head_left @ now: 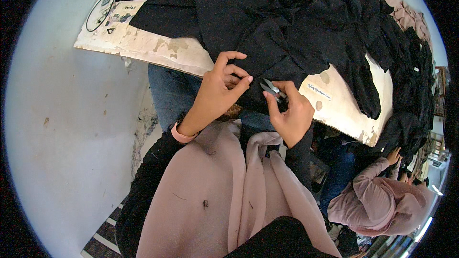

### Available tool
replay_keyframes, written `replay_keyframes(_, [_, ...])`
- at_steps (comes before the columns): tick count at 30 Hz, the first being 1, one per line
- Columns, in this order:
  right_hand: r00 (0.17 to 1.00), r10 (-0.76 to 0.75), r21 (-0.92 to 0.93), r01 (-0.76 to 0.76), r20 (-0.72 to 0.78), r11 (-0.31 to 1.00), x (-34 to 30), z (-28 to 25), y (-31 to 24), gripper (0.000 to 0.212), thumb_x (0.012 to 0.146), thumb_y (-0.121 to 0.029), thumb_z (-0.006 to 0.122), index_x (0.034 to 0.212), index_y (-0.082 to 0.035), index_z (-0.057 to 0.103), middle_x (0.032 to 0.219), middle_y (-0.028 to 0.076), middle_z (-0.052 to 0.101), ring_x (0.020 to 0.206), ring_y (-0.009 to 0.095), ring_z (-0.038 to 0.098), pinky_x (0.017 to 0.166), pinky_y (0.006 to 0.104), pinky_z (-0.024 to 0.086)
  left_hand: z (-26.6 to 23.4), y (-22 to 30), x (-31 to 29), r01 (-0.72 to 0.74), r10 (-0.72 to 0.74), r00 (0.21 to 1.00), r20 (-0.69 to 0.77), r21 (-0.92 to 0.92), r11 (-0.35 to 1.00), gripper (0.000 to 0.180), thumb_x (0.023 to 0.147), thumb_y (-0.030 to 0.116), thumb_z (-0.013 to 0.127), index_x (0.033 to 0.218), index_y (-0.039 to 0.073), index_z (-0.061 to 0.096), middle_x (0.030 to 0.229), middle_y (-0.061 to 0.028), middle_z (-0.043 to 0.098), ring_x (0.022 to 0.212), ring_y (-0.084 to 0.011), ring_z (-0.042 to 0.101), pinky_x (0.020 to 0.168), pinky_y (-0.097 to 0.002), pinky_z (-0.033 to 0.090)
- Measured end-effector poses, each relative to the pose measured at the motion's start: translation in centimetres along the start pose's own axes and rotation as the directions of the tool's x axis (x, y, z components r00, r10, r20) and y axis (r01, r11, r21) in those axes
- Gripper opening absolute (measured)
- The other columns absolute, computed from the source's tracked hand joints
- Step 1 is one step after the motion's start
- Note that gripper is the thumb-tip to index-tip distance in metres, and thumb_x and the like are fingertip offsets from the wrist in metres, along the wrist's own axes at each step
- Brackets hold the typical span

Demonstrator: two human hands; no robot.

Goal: The person uses small scissors to trim loose threads and fabric edges on a black shirt laid on a table. They repeatedly reposition the shirt, cut small sections, and remove cut pieces by hand.

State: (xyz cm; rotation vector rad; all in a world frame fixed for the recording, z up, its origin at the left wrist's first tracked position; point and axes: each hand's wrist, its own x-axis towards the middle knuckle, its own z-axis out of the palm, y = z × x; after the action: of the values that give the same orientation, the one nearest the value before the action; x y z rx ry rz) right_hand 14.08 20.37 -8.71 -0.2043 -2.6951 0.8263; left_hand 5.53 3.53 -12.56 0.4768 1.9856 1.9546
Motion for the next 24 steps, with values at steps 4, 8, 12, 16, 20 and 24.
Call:
replay_keyframes(4, [0.986,-0.156,-0.102,0.149,-0.055,0.984,-0.1,0.7,-0.4,0.017,0.083,-0.02,0.072,0.095,-0.009,0.067,0.085,0.008,0.07,0.06,0.028,0.064,0.054,0.0372,0.046,0.4,0.5,-0.3,-0.077,0.087,0.995,-0.051,0.173,0.982,0.05,0.089,0.004,0.07,0.132,0.006,0.045,0.09,-0.0069,0.07,0.075,-0.0124,0.067,0.066,-0.027,0.055])
replay_keyframes(8, [0.976,-0.212,-0.232,0.196,-0.046,0.953,0.2,1.8,-0.5,0.015,0.084,-0.021,0.071,0.094,-0.011,0.065,0.079,0.007,0.068,0.058,0.026,0.062,0.053,0.0372,0.043,0.7,0.6,-0.5,-0.188,0.228,0.971,-0.065,0.372,0.909,0.051,0.088,0.004,0.07,0.133,0.006,0.047,0.089,-0.0062,0.07,0.072,-0.0159,0.068,0.063,-0.0298,0.056])
replay_keyframes(12, [0.975,-0.216,-0.315,0.193,-0.041,0.929,0.2,2.2,-0.7,0.018,0.083,-0.022,0.072,0.096,-0.011,0.065,0.08,0.005,0.066,0.059,0.025,0.061,0.054,0.0369,0.043,0.7,0.8,-0.5,-0.179,0.22,0.974,-0.058,0.402,0.898,0.049,0.087,0.004,0.07,0.131,0.008,0.049,0.09,-0.0052,0.07,0.072,-0.0162,0.068,0.063,-0.03,0.056])
replay_keyframes(16, [0.97,-0.244,-0.155,0.239,-0.014,0.959,-0.4,1.5,-0.3,0.024,0.08,-0.022,0.075,0.099,-0.011,0.065,0.09,0.004,0.066,0.06,0.025,0.06,0.056,0.0358,0.046,-0.9,1.7,0.7,-0.155,0.237,0.962,-0.131,0.453,0.878,0.045,0.086,0.001,0.066,0.129,0.01,0.053,0.102,-0.007,0.07,0.091,-0.02,0.069,0.081,-0.0352,0.055])
replay_keyframes(20, [0.969,-0.204,-0.274,0.237,0.143,0.932,-0.7,0.7,0.9,0.026,0.076,-0.015,0.078,0.099,-0.01,0.066,0.091,0.008,0.065,0.067,0.024,0.062,0.06,0.033,0.047,-2.4,2.1,3.3,-0.573,0.417,0.817,0.398,0.479,0.665,0.049,0.073,-0.007,0.054,0.117,0.011,0.065,0.138,-0.0049,0.059,0.131,-0.0282,0.051,0.11,-0.0425,0.033])
replay_keyframes(24, [0.985,0.168,0.543,-0.123,-0.033,0.831,-0.5,-0.2,1.8,0.015,0.089,-0.016,0.071,0.094,-0.003,0.066,0.078,0.003,0.063,0.069,0.012,0.057,0.063,0.0262,0.042,-1.7,2.0,4.5,-0.709,0.422,0.661,0.62,0.333,0.621,0.041,0.076,0.003,0.063,0.116,0.012,0.066,0.139,-0.0053,0.059,0.133,-0.0266,0.049,0.113,-0.0447,0.024])
